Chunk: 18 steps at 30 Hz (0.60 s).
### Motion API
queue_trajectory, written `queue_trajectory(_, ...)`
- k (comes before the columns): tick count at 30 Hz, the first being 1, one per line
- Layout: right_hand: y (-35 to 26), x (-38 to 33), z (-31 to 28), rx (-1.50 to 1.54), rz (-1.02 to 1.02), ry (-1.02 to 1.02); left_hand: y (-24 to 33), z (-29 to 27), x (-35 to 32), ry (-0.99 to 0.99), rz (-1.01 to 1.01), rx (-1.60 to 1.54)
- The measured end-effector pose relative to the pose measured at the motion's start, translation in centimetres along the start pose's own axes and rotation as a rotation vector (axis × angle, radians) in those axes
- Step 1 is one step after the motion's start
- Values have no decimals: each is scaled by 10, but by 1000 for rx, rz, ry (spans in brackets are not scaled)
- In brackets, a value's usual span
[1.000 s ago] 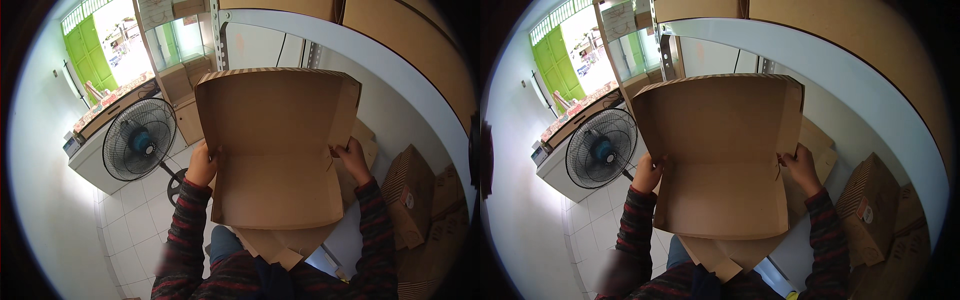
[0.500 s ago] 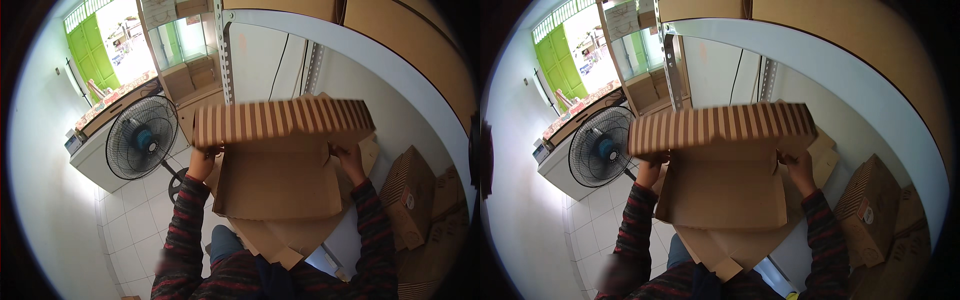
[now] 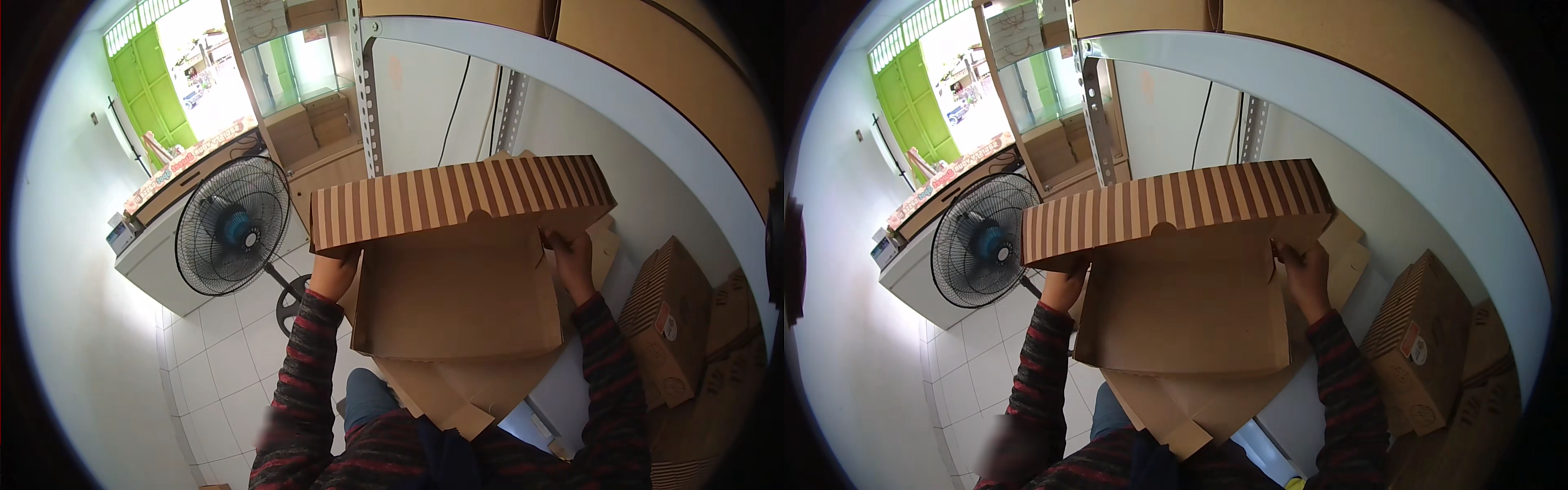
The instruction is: The person assembles flat-packed cardboard boxes by hand. They fold the flaps, tuck the tabs into slots, and press the edges to form the box structure. The person repeats this process for multiple boxes, stacking the finished ones on a nearby shelf.
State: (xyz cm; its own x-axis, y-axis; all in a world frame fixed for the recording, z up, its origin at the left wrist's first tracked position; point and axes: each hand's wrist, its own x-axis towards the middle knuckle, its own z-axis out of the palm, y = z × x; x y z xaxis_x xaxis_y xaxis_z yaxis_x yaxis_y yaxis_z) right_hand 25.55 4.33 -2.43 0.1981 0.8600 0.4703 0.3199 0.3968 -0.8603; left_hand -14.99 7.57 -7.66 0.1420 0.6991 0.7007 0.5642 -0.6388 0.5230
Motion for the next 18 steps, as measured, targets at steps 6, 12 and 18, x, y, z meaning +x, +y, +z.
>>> queue_trajectory(6,-5,-1,-3,-152,-18,-24,21,-5,9,-88,-242,-171)
queue_trajectory(12,23,2,-11,-118,130,-118,-44,14,-21,49,150,386)
queue_trajectory(18,42,-13,-34,-759,-75,-262,12,7,16,-76,-98,-110)
